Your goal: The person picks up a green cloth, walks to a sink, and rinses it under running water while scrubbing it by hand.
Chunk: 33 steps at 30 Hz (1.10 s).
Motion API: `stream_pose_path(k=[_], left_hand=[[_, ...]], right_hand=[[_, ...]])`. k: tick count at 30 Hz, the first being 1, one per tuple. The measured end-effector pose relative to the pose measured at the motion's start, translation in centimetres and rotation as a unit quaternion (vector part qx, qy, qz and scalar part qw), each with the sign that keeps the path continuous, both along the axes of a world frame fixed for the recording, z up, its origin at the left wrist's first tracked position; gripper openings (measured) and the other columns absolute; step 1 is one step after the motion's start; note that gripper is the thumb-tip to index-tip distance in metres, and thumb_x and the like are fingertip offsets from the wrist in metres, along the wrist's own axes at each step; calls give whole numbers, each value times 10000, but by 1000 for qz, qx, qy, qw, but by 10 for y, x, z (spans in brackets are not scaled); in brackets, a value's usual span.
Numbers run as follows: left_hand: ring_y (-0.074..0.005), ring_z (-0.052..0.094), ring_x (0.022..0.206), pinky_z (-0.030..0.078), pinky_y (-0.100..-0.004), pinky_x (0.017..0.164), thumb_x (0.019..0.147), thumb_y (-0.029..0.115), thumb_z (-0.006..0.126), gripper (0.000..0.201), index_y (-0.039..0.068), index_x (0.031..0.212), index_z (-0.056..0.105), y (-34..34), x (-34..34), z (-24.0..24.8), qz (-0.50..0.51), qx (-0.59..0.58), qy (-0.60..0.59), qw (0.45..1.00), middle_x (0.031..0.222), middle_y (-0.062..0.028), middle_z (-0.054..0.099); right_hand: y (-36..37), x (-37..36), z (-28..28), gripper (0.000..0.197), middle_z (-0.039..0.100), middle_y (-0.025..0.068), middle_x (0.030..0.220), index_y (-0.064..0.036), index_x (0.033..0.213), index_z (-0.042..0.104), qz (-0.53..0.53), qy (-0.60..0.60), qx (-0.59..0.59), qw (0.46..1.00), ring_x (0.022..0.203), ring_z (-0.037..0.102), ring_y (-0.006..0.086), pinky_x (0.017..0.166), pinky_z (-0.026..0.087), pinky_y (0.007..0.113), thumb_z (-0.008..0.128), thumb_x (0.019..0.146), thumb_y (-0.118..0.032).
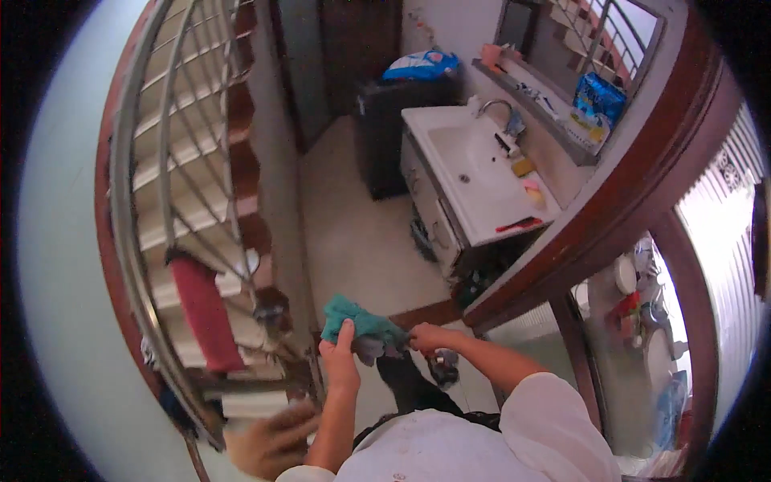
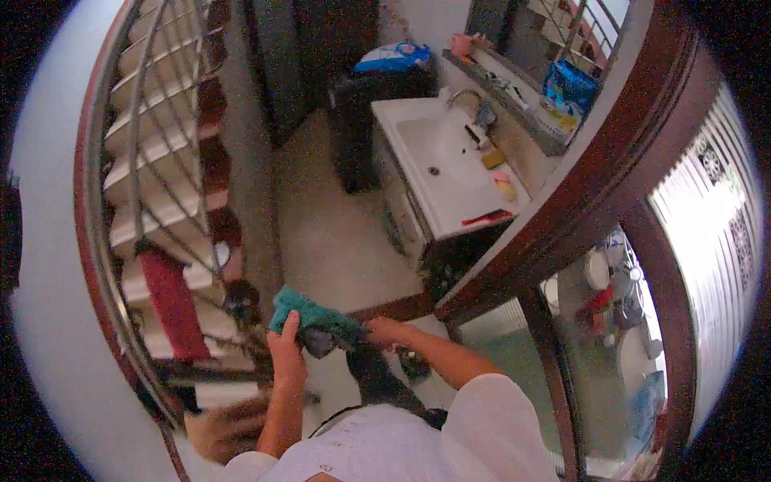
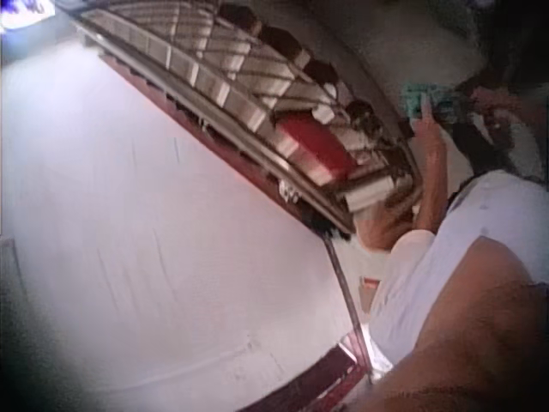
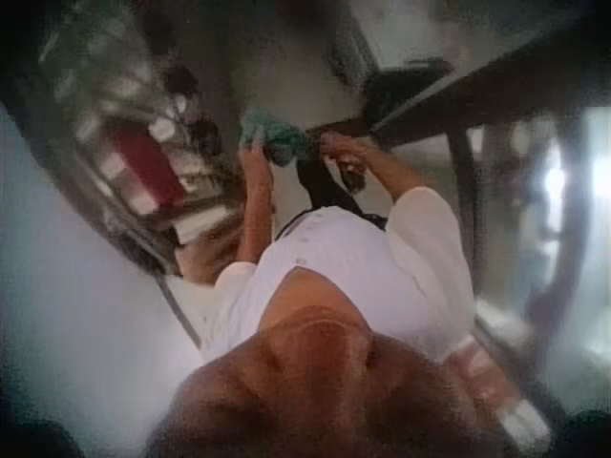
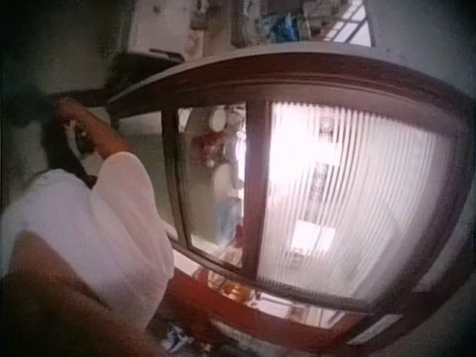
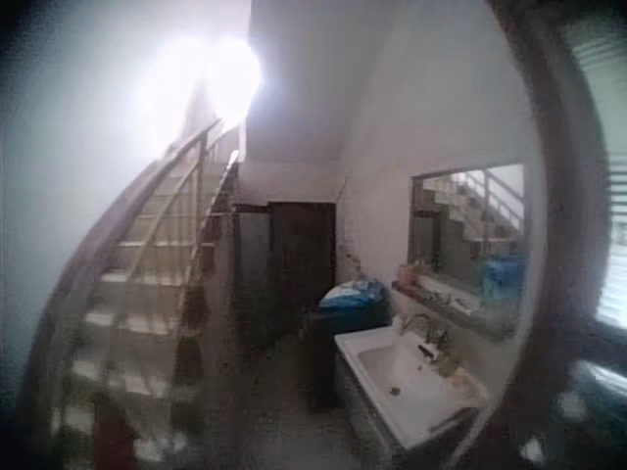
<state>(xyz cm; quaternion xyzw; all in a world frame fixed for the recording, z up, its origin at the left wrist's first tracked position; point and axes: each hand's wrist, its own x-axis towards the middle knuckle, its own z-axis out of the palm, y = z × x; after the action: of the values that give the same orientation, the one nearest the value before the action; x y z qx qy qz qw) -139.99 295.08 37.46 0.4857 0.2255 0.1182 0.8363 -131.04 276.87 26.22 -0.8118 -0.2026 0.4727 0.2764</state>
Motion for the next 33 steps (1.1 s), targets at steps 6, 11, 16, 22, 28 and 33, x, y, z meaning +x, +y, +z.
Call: stream_pose_path(k=[6,11,16,22,28,33], left_hand=[[-198,538,853,429,-356,753,758,154,600,260,33,983,548,-24,167,-10,-128,20,12,991,934,-71,559],[-101,529,786,422,-247,691,778,72,540,181,38,955,562,-54,298,-6,-244,65,-101,962,855,-14,571],[-112,506,849,408,-248,762,774,37,504,253,24,1026,519,-105,431,0,-336,20,-129,933,931,-21,545],[-122,499,920,414,-266,798,775,5,489,355,29,1128,469,-170,569,-59,-424,230,-350,803,1064,-37,512],[-141,556,814,457,-258,723,830,92,510,181,-5,977,548,-167,667,-145,-565,207,-127,789,891,-60,585],[-173,581,731,485,-305,691,870,217,498,245,-17,912,563,-153,725,-170,-567,69,-28,820,834,-83,599]], right_hand=[[-45,181,-91,239,583,102,680,-34,807,585,-58,-168,101,979,461,532,204,451,443,365,472,798,-244],[-89,304,-43,199,590,98,718,-37,797,528,-241,-34,7,970,542,570,174,456,457,346,454,815,-221],[-152,381,-49,160,578,122,703,9,842,554,-431,-203,102,873,552,567,219,423,449,347,539,757,-126],[-185,461,-4,174,577,87,634,-2,843,547,-634,-262,144,713,405,499,146,326,388,278,496,816,-167],[-239,547,-27,194,575,89,698,-43,907,502,-710,-370,48,597,447,518,168,384,409,289,529,820,-215],[-307,606,-53,337,590,152,831,-53,1003,490,-692,-477,-172,513,792,569,315,684,449,395,551,796,-311]])
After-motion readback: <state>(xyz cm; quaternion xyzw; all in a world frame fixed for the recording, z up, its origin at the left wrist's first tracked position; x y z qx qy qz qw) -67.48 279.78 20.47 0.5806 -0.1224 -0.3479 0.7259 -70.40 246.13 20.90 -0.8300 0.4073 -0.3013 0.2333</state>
